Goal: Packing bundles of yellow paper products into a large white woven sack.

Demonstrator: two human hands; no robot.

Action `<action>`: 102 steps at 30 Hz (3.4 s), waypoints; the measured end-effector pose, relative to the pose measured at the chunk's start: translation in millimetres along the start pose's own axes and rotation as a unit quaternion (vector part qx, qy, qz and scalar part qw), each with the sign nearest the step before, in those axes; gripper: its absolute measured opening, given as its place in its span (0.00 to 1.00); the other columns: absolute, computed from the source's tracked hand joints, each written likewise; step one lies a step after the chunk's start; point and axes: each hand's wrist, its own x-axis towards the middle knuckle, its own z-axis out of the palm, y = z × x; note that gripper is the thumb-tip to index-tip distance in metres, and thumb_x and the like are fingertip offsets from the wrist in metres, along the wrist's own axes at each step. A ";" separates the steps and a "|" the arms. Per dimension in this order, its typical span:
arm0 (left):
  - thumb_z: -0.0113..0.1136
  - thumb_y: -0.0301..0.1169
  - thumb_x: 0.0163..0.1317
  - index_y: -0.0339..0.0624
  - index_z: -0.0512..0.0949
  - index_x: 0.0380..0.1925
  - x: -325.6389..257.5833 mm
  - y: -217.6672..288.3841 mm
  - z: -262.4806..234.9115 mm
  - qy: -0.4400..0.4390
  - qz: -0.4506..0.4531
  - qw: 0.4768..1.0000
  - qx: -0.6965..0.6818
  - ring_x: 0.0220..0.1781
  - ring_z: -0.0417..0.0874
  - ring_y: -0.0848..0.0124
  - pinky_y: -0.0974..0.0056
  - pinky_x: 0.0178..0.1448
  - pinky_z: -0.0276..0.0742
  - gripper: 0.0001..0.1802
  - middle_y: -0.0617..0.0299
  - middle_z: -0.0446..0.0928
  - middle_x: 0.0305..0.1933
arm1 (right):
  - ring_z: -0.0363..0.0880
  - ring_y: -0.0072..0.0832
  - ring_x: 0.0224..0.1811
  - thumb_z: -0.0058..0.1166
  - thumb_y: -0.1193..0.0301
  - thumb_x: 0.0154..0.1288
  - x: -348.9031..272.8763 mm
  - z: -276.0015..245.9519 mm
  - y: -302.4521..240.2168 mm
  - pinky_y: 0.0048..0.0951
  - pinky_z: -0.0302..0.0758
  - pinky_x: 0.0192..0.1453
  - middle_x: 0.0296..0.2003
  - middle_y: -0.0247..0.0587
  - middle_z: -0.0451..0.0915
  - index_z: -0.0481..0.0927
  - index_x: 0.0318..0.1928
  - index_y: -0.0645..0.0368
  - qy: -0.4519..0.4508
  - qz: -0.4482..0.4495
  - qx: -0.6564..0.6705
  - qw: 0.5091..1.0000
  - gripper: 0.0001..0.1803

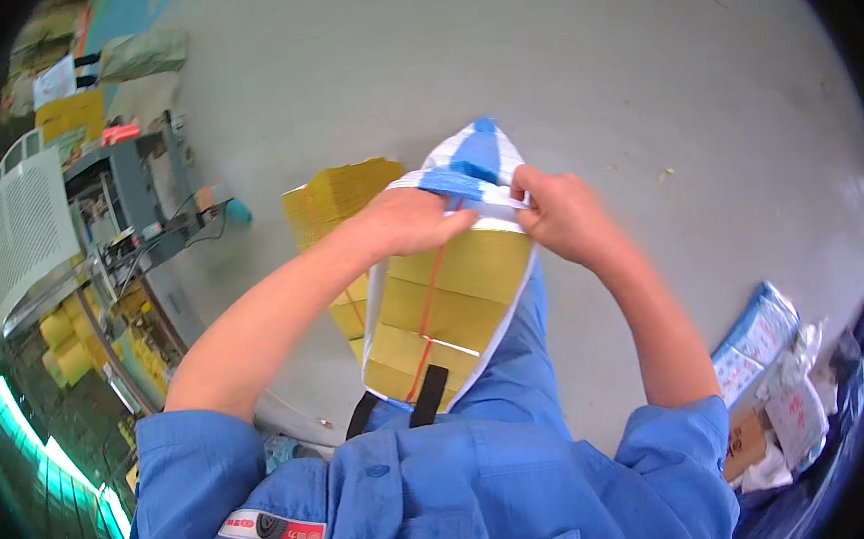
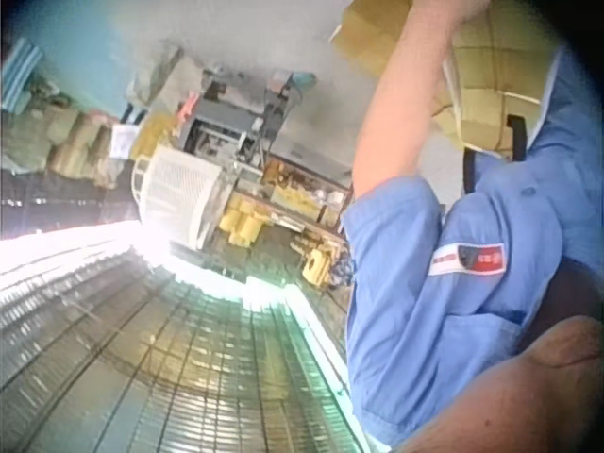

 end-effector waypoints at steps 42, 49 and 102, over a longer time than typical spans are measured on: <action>0.51 0.40 0.65 0.43 0.73 0.51 -16.2 -0.7 35.1 0.315 0.172 0.927 -0.107 0.56 0.74 0.57 0.56 0.60 0.69 0.19 0.49 0.75 0.52 | 0.78 0.39 0.30 0.56 0.78 0.40 -27.1 56.1 -111.7 0.38 0.74 0.28 0.24 0.40 0.74 0.71 0.27 0.60 0.198 -0.323 0.009 0.925 0.10; 0.51 0.40 0.65 0.42 0.73 0.51 -1.7 2.8 35.5 0.291 0.206 0.930 -0.088 0.55 0.75 0.57 0.56 0.60 0.69 0.18 0.49 0.76 0.51 | 0.75 0.38 0.25 0.55 0.78 0.47 -25.6 51.4 -102.4 0.37 0.72 0.27 0.21 0.39 0.71 0.70 0.26 0.58 0.248 -0.292 0.048 0.923 0.07; 0.51 0.39 0.65 0.41 0.76 0.46 -14.2 3.6 84.8 0.348 0.226 0.907 0.071 0.50 0.77 0.55 0.55 0.56 0.71 0.16 0.49 0.77 0.44 | 0.78 0.39 0.38 0.66 0.76 0.42 -81.8 31.3 -58.7 0.41 0.72 0.45 0.33 0.38 0.78 0.79 0.40 0.58 0.315 -0.177 0.057 0.931 0.20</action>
